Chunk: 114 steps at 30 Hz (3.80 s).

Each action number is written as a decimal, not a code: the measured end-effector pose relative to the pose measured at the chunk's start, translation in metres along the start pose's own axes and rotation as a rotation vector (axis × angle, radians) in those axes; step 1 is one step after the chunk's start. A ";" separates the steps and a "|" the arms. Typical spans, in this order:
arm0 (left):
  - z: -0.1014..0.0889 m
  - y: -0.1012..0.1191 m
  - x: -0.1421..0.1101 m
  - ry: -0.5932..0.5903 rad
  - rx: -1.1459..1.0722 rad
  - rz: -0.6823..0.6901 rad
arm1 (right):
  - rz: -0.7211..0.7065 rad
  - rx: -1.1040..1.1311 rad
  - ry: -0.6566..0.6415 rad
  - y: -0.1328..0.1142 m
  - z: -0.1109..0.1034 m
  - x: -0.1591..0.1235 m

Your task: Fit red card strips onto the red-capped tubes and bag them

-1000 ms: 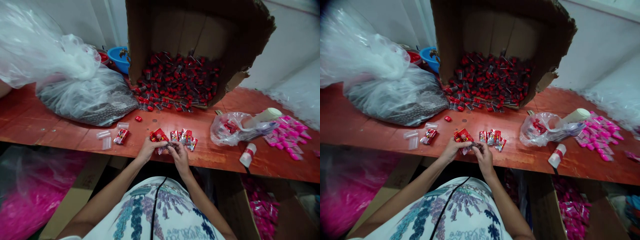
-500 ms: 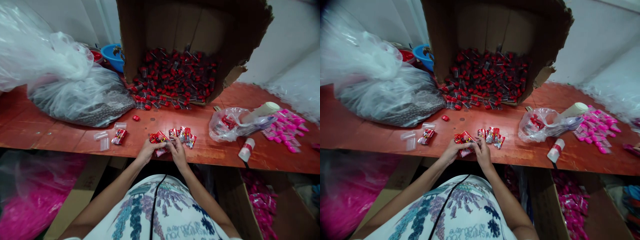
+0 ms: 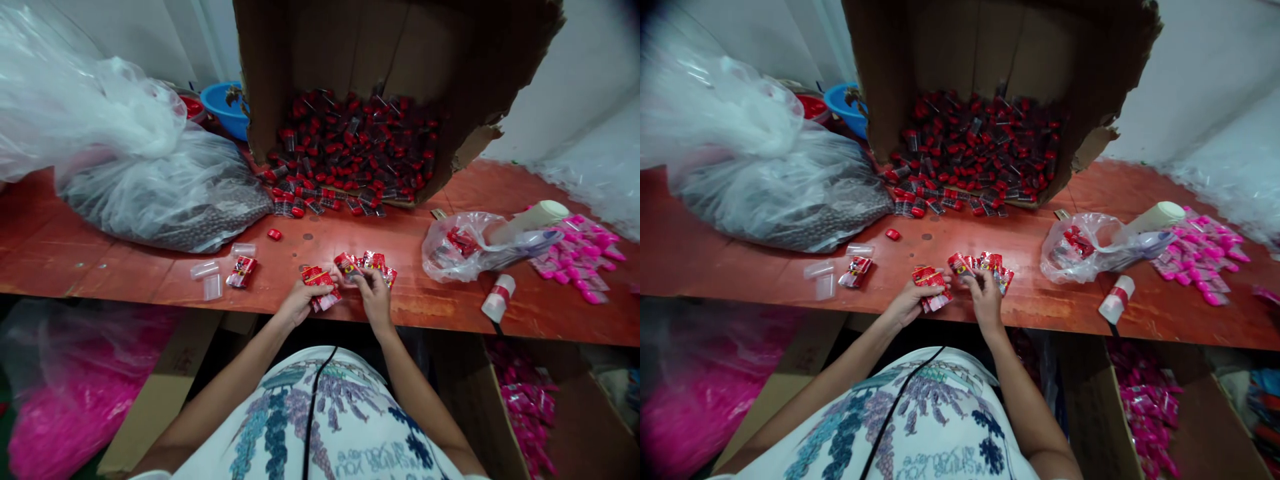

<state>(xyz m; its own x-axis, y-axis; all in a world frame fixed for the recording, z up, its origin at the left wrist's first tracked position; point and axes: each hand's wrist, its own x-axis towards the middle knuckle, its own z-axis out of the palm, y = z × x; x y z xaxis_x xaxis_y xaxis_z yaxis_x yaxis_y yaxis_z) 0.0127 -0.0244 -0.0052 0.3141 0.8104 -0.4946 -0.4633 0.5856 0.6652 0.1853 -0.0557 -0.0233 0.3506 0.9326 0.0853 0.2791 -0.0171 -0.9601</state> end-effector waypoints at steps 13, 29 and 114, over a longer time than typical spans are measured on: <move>-0.019 0.014 0.004 0.217 -0.067 0.276 | -0.211 -0.016 -0.358 -0.030 0.065 0.001; -0.065 0.054 -0.003 0.414 -0.232 0.425 | -0.375 -0.794 -0.352 -0.040 0.149 0.160; 0.005 0.019 -0.008 0.221 0.044 0.436 | 0.249 0.637 -0.129 -0.037 0.026 -0.029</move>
<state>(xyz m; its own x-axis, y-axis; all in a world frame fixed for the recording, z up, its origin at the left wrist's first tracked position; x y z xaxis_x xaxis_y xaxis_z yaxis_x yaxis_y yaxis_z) 0.0055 -0.0196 0.0142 -0.0868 0.9593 -0.2686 -0.4752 0.1971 0.8575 0.1413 -0.0724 0.0031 0.2159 0.9645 -0.1519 -0.3881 -0.0580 -0.9198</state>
